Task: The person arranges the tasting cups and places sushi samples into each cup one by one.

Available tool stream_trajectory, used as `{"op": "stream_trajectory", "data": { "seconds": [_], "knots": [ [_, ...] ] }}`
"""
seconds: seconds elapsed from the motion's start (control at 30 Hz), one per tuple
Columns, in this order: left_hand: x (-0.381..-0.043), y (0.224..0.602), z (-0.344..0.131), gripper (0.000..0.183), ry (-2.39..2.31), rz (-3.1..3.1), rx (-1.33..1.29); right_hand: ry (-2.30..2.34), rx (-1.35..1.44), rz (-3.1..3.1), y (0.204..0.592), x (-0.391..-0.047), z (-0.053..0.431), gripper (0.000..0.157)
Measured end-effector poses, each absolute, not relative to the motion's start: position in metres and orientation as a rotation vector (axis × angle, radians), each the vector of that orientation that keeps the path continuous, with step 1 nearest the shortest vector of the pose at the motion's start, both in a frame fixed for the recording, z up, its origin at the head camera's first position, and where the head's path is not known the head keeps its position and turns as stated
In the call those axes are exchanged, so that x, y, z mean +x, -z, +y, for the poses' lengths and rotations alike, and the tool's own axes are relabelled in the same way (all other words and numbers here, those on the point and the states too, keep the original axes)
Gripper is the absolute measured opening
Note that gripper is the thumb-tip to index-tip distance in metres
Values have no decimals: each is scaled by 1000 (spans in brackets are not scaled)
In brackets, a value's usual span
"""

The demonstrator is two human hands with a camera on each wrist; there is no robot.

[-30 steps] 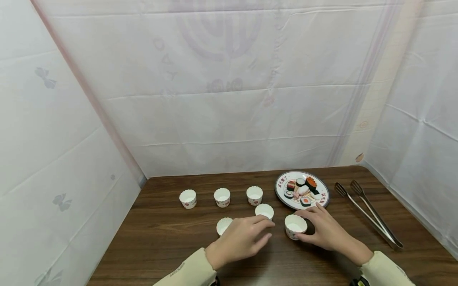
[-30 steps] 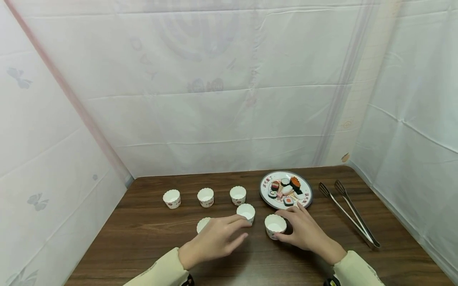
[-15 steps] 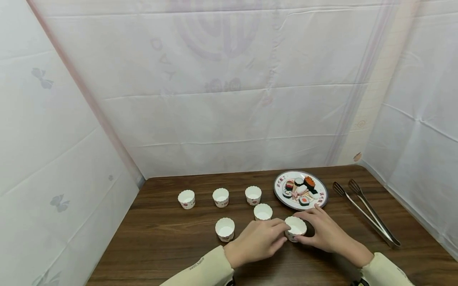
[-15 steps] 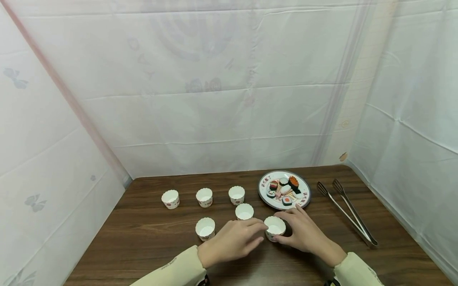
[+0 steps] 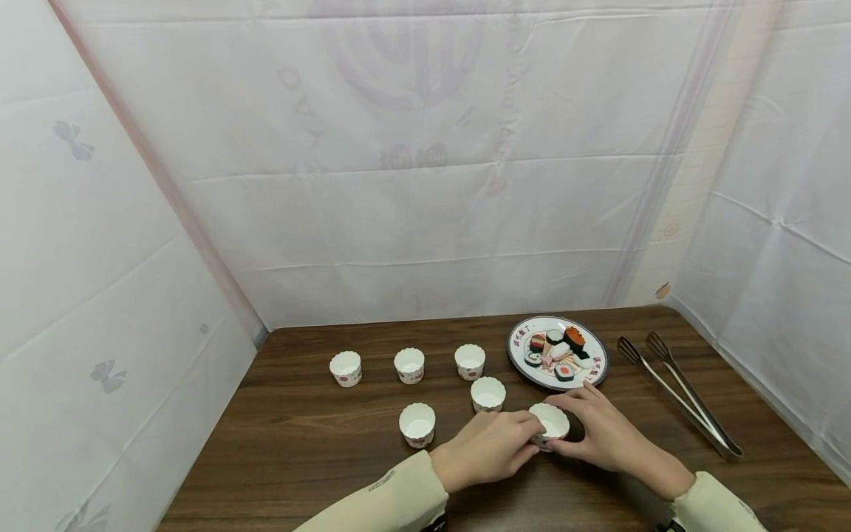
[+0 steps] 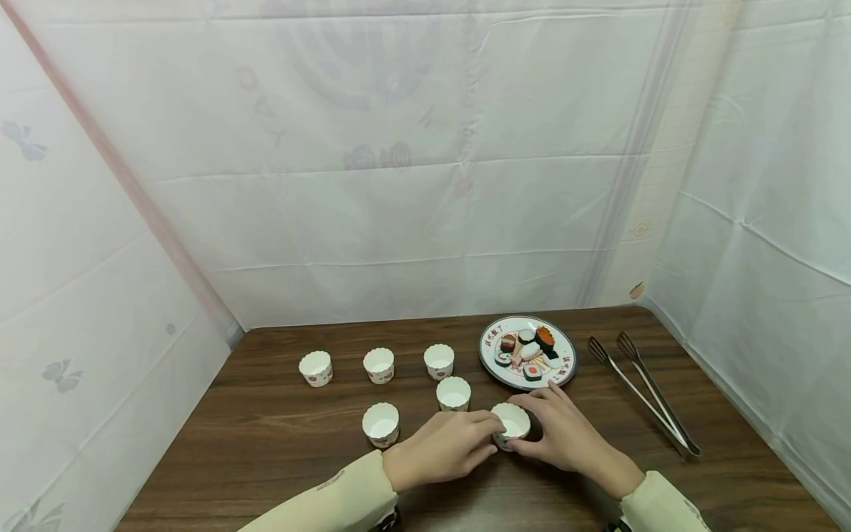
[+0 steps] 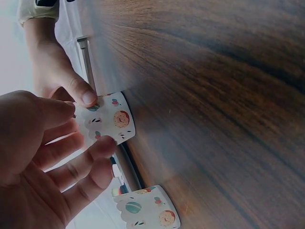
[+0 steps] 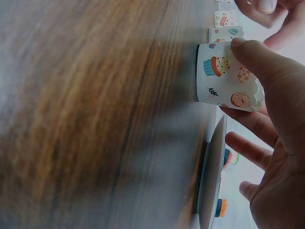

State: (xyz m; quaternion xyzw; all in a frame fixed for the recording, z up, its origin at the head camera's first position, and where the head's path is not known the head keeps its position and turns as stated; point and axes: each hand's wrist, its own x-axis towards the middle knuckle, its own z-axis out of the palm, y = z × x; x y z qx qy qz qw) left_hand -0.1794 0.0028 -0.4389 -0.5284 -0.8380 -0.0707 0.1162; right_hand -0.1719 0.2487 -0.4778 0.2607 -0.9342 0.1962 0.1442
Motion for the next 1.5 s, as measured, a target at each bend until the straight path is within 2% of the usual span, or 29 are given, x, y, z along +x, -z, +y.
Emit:
{"op": "stream_trajectory", "data": {
  "seconds": [0.27,0.7,1.2,1.37,1.5],
  "knots": [
    [-181,443,6,19,181,-2486,-1566,-579,755,-2684,477,-170,248,55],
    [-186,444,15,7,141,-2453,-1553,-599,728,-2695,477,-168,248,57],
    [-187,443,19,9,94,-2451,-1531,-612,711,-2692,478,-167,248,56],
    [-186,442,19,9,85,-2445,-1527,-580,721,-2671,478,-168,248,62],
    [-186,439,18,8,105,-2437,-1533,-591,737,-2647,478,-167,248,74]
  ]
}}
